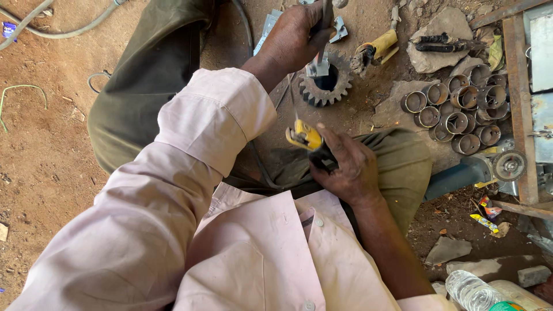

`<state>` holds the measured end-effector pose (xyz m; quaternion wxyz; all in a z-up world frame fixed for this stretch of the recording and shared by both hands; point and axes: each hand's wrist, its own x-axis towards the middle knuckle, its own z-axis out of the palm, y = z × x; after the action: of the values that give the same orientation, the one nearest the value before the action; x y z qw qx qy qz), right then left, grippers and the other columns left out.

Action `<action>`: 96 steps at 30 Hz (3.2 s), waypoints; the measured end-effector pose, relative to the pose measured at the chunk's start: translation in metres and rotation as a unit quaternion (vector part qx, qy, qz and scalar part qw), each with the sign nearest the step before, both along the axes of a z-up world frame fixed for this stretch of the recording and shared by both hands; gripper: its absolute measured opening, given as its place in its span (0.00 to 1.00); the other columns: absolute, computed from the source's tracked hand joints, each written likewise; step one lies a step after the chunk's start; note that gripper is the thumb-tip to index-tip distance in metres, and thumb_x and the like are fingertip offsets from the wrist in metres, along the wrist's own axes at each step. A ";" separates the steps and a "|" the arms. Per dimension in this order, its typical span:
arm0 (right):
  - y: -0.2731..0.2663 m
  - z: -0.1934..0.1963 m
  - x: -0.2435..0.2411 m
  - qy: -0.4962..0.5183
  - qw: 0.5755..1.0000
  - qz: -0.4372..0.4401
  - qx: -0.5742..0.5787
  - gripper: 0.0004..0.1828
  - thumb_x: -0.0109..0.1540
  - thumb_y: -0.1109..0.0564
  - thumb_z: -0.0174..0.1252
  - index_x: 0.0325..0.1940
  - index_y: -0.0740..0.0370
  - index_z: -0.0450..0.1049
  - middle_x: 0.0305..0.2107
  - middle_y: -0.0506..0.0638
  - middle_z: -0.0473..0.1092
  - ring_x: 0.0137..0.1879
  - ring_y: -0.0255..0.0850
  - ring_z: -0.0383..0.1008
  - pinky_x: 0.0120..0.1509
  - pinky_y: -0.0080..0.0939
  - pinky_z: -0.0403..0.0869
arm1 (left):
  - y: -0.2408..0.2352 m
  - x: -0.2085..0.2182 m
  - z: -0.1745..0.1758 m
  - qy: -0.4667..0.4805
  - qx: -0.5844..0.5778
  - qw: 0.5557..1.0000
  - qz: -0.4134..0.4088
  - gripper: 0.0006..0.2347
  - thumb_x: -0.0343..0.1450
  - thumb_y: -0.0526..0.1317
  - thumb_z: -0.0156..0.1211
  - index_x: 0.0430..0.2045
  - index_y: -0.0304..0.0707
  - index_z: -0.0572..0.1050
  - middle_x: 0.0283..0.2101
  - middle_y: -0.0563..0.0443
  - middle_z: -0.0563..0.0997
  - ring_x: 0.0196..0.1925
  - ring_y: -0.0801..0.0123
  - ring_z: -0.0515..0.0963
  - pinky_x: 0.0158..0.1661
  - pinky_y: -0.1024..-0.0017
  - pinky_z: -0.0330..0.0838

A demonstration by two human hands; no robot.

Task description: The person sits on the ground and uses a handheld welding tool to attach small metal plates to a large gear-like component. They repeatedly pick up plates, position them on the gear, and weld them in place, creating sparks. The person handles multiple metal plates and the gear throughout the process.

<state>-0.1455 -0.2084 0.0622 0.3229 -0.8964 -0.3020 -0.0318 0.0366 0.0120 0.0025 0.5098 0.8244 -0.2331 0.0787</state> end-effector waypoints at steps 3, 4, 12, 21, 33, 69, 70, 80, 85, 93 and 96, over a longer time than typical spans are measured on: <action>-0.012 0.002 -0.010 -0.005 1.000 0.002 0.019 0.40 0.54 0.53 0.73 0.68 0.60 0.66 0.35 0.56 0.72 0.37 0.51 0.76 0.42 0.52 0.76 | 0.000 -0.003 0.000 0.015 0.004 1.000 0.002 0.06 0.76 0.33 0.64 0.33 0.36 0.72 0.25 0.50 0.80 0.26 0.67 0.83 0.28 0.65 0.74; -0.017 0.000 -0.015 -0.024 0.999 -0.008 0.041 0.39 0.54 0.53 0.73 0.68 0.61 0.66 0.38 0.56 0.72 0.39 0.50 0.77 0.45 0.50 0.77 | 0.000 -0.004 0.000 0.017 0.008 1.000 0.004 0.05 0.76 0.34 0.64 0.33 0.36 0.72 0.25 0.51 0.80 0.26 0.69 0.83 0.28 0.66 0.75; -0.065 -0.029 -0.072 0.054 0.925 -0.200 0.317 0.31 0.64 0.59 0.69 0.64 0.59 0.58 0.42 0.49 0.70 0.46 0.37 0.76 0.53 0.38 0.79 | 0.008 -0.037 0.001 0.181 -0.070 0.975 0.106 0.06 0.75 0.39 0.65 0.36 0.34 0.77 0.27 0.50 0.79 0.27 0.71 0.75 0.29 0.68 0.70; -0.078 -0.041 -0.055 0.040 0.804 -0.298 0.513 0.38 0.66 0.61 0.63 0.77 0.66 0.53 0.39 0.50 0.69 0.41 0.36 0.72 0.51 0.36 0.77 | 0.022 -0.039 -0.009 0.098 -0.049 0.992 0.058 0.06 0.75 0.37 0.65 0.35 0.32 0.79 0.32 0.49 0.82 0.33 0.71 0.78 0.35 0.70 0.73; -0.110 -0.058 -0.044 0.152 0.575 -0.419 0.686 0.41 0.61 0.48 0.63 0.76 0.55 0.55 0.34 0.48 0.67 0.35 0.40 0.71 0.40 0.42 0.76 | -0.003 -0.090 -0.008 0.333 0.232 0.911 -0.072 0.09 0.77 0.43 0.57 0.38 0.40 0.81 0.35 0.48 0.87 0.34 0.65 0.86 0.40 0.64 0.81; -0.132 -0.089 -0.047 0.179 0.541 -0.423 0.704 0.42 0.63 0.39 0.60 0.76 0.53 0.56 0.36 0.49 0.66 0.36 0.39 0.69 0.42 0.42 0.73 | -0.165 -0.097 -0.026 0.299 -0.342 0.881 -0.133 0.12 0.71 0.31 0.72 0.46 0.30 0.79 0.67 0.37 0.74 0.72 0.61 0.70 0.69 0.63 0.66; -0.134 -0.090 -0.047 0.179 0.548 -0.422 0.700 0.41 0.63 0.39 0.60 0.76 0.53 0.56 0.35 0.49 0.66 0.36 0.39 0.69 0.42 0.42 0.73 | -0.158 -0.104 -0.014 0.334 -0.392 0.847 -0.129 0.17 0.69 0.30 0.73 0.50 0.33 0.74 0.66 0.38 0.74 0.69 0.61 0.71 0.67 0.63 0.68; -0.143 -0.096 -0.043 0.185 0.577 -0.400 0.688 0.37 0.64 0.38 0.58 0.72 0.52 0.59 0.36 0.49 0.67 0.38 0.39 0.69 0.44 0.41 0.72 | -0.100 -0.133 0.051 0.449 -0.656 0.585 -0.164 0.32 0.68 0.33 0.61 0.72 0.36 0.59 0.60 0.41 0.73 0.62 0.56 0.75 0.66 0.54 0.69; -0.144 -0.093 -0.041 0.186 0.593 -0.395 0.676 0.37 0.63 0.38 0.58 0.73 0.52 0.59 0.35 0.48 0.66 0.38 0.39 0.69 0.44 0.41 0.71 | -0.081 -0.137 0.055 0.471 -0.725 0.454 -0.214 0.28 0.71 0.39 0.57 0.68 0.29 0.63 0.62 0.35 0.74 0.65 0.46 0.75 0.70 0.50 0.67; -0.141 -0.084 -0.039 0.189 0.599 -0.412 0.661 0.36 0.62 0.38 0.57 0.71 0.51 0.61 0.35 0.48 0.66 0.37 0.39 0.69 0.43 0.41 0.71 | -0.075 -0.142 0.059 0.475 -0.745 0.424 -0.200 0.27 0.70 0.40 0.56 0.64 0.26 0.63 0.61 0.30 0.73 0.67 0.36 0.72 0.69 0.52 0.68; -0.141 -0.083 -0.040 0.189 0.597 -0.409 0.664 0.34 0.62 0.38 0.57 0.70 0.50 0.62 0.35 0.47 0.66 0.38 0.39 0.69 0.44 0.41 0.71 | -0.073 -0.143 0.060 0.469 -0.743 0.433 -0.203 0.27 0.70 0.40 0.56 0.64 0.25 0.62 0.61 0.28 0.72 0.68 0.35 0.71 0.70 0.52 0.68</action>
<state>-0.1850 -0.3489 -0.0211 0.8317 -0.4505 0.2690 -0.1818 -0.1064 -0.0606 0.0627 0.9583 -0.0320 0.0294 -0.2823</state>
